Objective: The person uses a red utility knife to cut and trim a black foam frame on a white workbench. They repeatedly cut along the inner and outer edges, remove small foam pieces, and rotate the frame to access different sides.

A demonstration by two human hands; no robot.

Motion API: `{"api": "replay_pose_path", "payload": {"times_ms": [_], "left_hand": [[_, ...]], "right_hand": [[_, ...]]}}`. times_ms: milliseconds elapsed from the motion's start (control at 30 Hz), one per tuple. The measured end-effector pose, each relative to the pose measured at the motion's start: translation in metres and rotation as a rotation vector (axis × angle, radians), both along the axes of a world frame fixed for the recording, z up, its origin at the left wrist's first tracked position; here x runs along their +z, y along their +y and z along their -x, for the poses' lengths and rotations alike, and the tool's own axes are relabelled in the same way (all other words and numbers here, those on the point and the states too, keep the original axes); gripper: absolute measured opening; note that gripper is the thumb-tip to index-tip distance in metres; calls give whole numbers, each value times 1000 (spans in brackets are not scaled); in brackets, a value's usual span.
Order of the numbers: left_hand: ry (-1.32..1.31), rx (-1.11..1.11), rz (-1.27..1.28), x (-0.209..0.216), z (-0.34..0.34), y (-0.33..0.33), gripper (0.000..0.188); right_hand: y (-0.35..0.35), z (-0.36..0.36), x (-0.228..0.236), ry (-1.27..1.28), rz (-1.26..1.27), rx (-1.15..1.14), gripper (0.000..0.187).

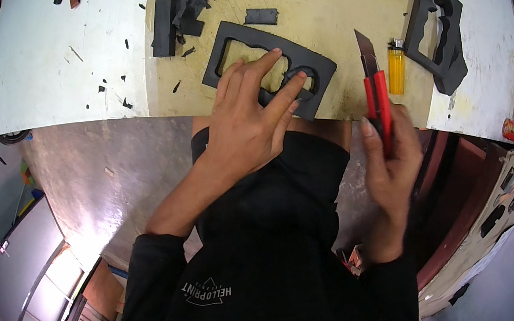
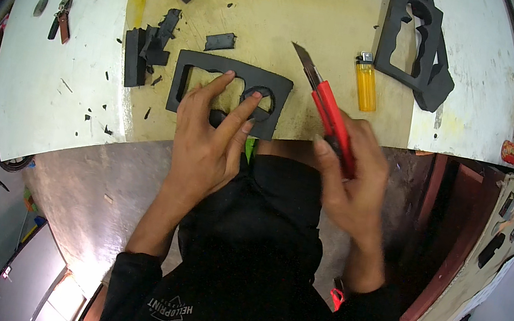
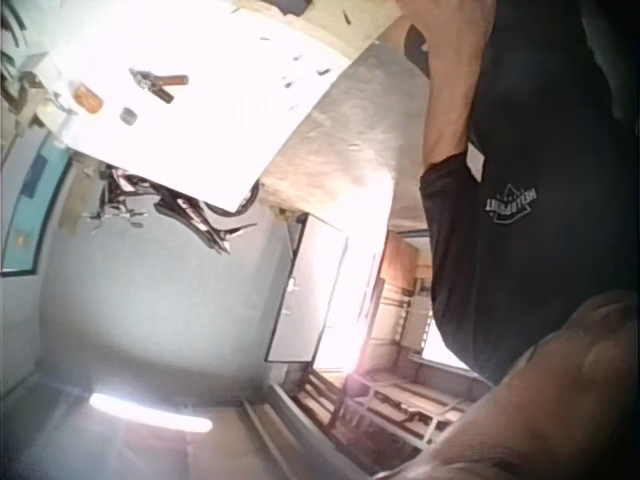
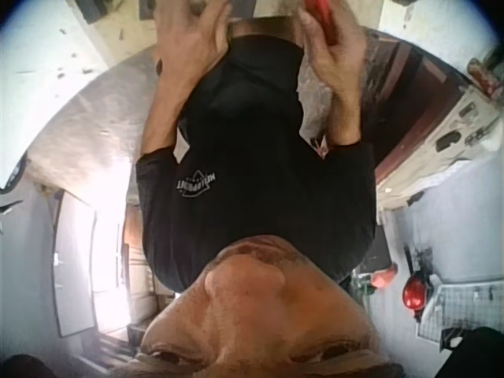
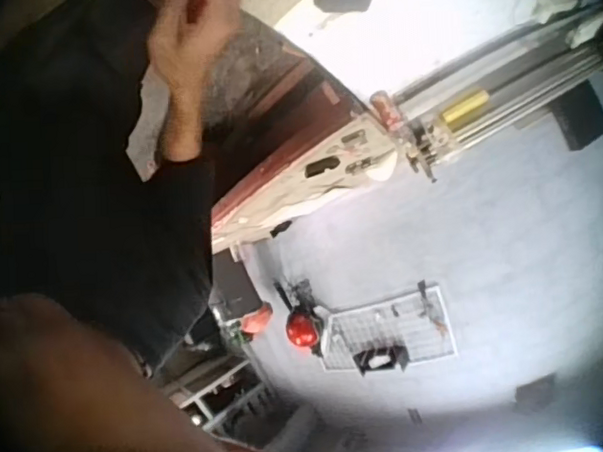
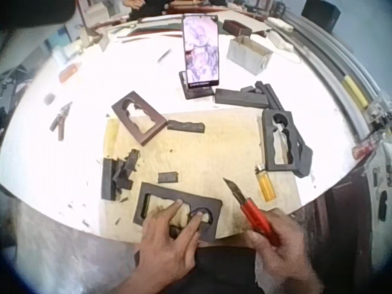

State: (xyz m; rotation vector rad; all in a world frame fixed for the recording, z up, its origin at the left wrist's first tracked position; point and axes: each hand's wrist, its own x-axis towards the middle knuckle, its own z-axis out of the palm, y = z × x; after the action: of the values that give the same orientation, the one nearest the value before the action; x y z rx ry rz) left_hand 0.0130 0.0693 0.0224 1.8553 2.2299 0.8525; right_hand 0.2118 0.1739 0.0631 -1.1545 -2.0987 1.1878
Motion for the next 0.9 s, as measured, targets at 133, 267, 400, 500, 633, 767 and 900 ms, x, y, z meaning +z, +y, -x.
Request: {"api": "replay_pose_path", "payload": {"times_ms": [133, 267, 400, 500, 633, 767, 900], "left_hand": [[42, 38, 36, 0, -6, -2, 40], [-12, 33, 16, -2, -7, -2, 39], [48, 25, 35, 0, -9, -2, 39], [53, -26, 79, 2, -2, -3, 40], [59, 5, 79, 2, -5, -4, 41], [60, 102, 69, -1, -20, -4, 43], [61, 123, 25, -10, -26, -3, 46]], "right_hand": [[16, -13, 19, -83, -158, 86, 35], [19, -17, 28, -90, -238, 175, 34], [30, -14, 28, -163, -442, 249, 36], [25, -16, 36, -167, -311, 192, 35], [10, -23, 29, -79, -26, 145, 33], [-13, -16, 15, 181, 287, -17, 39], [-22, -5, 13, 320, 365, -93, 41]]}}
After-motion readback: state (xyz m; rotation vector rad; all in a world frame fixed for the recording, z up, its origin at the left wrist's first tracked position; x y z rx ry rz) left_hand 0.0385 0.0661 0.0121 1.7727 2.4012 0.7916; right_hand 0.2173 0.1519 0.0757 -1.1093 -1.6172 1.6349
